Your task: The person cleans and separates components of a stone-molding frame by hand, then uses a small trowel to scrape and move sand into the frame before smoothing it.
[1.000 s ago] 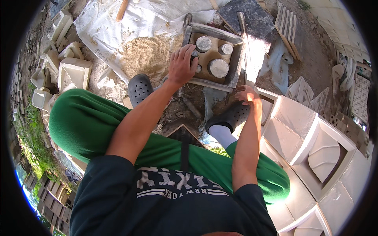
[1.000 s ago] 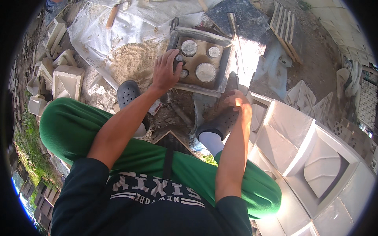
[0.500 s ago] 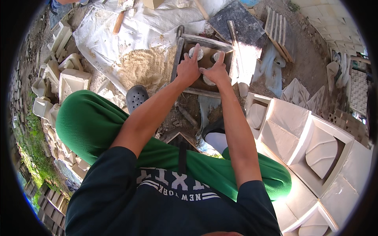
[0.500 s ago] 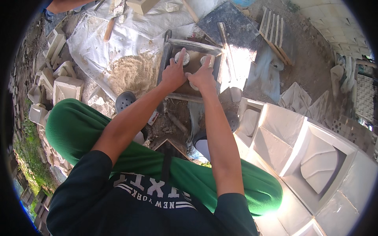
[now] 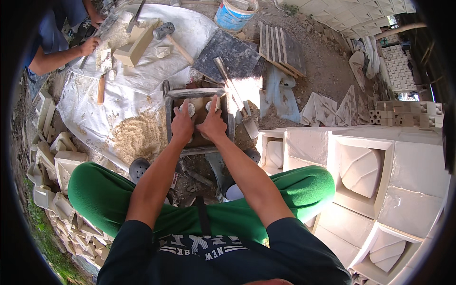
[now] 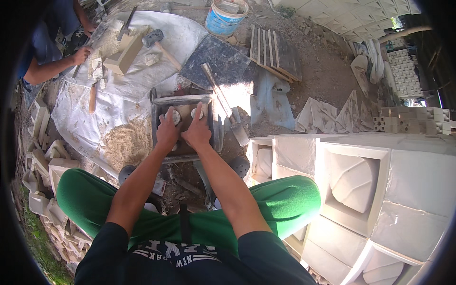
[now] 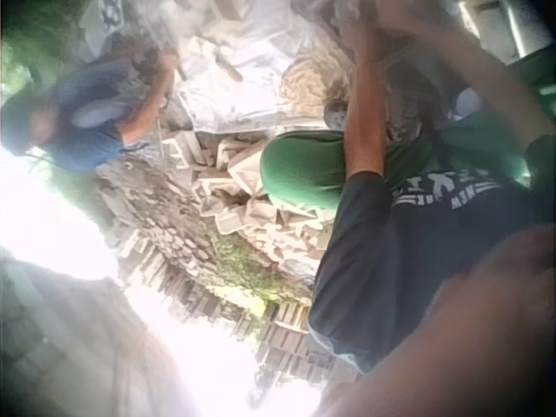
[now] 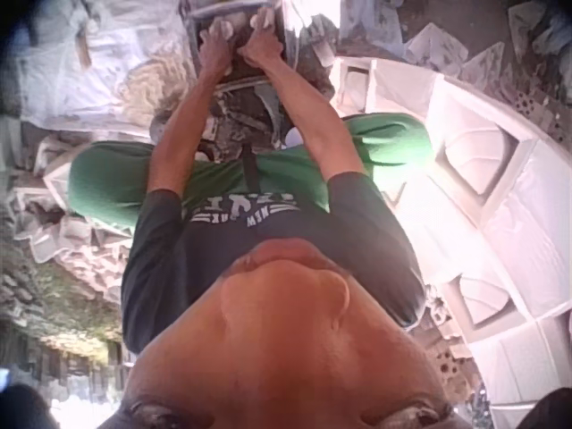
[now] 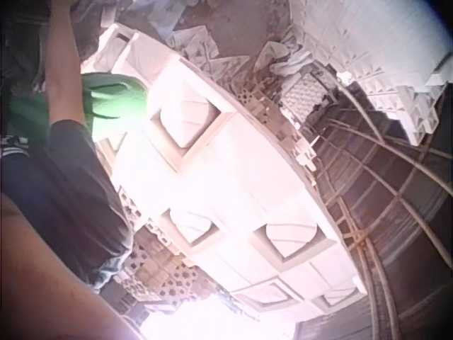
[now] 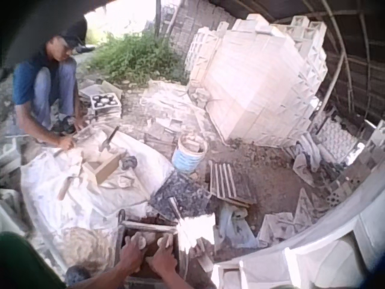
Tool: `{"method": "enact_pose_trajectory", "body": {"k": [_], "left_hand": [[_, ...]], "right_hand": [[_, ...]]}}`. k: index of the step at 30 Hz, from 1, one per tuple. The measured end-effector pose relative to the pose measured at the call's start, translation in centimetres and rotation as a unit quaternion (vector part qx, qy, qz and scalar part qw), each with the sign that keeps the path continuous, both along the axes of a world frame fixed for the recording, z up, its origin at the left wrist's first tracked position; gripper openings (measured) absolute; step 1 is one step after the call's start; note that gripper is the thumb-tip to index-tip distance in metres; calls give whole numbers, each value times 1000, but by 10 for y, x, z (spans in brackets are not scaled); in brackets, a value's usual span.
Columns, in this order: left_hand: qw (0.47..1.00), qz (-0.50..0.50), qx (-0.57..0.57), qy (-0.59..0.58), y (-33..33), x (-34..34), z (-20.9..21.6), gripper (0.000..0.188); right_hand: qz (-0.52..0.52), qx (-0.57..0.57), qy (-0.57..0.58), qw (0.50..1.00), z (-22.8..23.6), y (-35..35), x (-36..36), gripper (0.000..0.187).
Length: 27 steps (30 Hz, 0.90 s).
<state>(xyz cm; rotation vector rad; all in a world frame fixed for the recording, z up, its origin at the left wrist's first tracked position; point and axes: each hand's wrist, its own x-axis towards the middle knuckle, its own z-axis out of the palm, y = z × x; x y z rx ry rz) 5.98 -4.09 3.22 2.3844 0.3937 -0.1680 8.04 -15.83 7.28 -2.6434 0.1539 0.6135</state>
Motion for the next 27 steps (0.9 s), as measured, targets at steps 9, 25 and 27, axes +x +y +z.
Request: {"method": "enact_pose_trajectory", "body": {"k": [9, 25, 27], "left_hand": [[1000, 1, -17, -2, 1, 1, 19, 72], [1000, -16, -10, -16, 6, -17, 4, 83], [1000, 8, -1, -15, -3, -23, 3, 88]], "right_hand": [[-20, -16, -84, 996, -43, -12, 13, 86], [-1, -4, -41, 999, -2, -20, 14, 74], [4, -5, -4, 1000, 4, -20, 11, 88]]}}
